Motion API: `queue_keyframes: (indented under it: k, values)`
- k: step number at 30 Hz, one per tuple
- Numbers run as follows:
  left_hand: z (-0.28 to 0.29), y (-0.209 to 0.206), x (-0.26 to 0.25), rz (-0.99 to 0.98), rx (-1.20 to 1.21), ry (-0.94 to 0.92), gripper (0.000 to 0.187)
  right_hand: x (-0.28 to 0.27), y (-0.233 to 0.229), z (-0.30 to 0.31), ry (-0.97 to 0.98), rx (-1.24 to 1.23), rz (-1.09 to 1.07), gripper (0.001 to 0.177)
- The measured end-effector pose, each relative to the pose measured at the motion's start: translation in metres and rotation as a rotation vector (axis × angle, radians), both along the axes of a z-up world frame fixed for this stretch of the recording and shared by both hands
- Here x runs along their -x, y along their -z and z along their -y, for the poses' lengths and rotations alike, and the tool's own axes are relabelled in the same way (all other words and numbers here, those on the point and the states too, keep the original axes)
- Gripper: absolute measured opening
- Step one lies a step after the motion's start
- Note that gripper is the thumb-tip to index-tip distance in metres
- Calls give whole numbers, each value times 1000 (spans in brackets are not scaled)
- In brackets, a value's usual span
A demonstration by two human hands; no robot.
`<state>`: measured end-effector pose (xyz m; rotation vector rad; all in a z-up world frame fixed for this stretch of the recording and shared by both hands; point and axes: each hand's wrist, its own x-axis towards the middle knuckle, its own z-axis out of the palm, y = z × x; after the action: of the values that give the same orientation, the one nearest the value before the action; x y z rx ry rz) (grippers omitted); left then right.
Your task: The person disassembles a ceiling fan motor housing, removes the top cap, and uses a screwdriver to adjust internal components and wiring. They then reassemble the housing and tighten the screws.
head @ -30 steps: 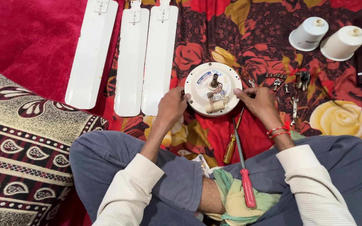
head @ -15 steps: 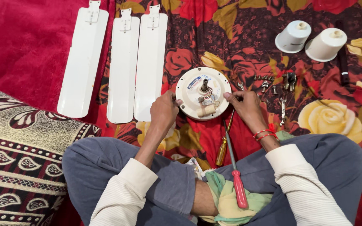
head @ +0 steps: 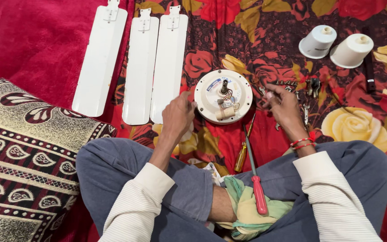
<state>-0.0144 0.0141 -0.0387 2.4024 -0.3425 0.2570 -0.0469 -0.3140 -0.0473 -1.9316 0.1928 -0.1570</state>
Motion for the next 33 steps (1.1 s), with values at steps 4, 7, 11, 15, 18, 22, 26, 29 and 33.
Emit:
queue_keyframes:
  k: [4,7,11,15,18,22,26,29,33]
  values:
    - [-3,-14,-2,23,52,-41,32,6,-25,-8,3,41,-22,30]
    - [-2,-22,-3,-8,95,-59,29,12,-37,-15,-22,343,145,23]
    - [2,-29,-6,-27,117,-73,30,13,-46,-21,-62,434,255,19]
    - [7,-33,-10,2,129,-71,31,14,-57,-25,-20,337,167,23]
    - [8,-34,-12,-28,131,-73,33,15,-64,-32,-12,264,156,26]
    - [7,-35,-14,-46,148,-76,34,17,-73,-40,-32,200,105,21]
    - [7,-37,-16,-47,155,-73,35,19,-79,-40,-131,451,224,20]
    - [8,-38,-16,-85,152,-74,36,17,-76,-41,-183,444,240,17]
    - [8,-38,-16,-53,162,-64,36,14,-71,-38,-203,450,222,18]
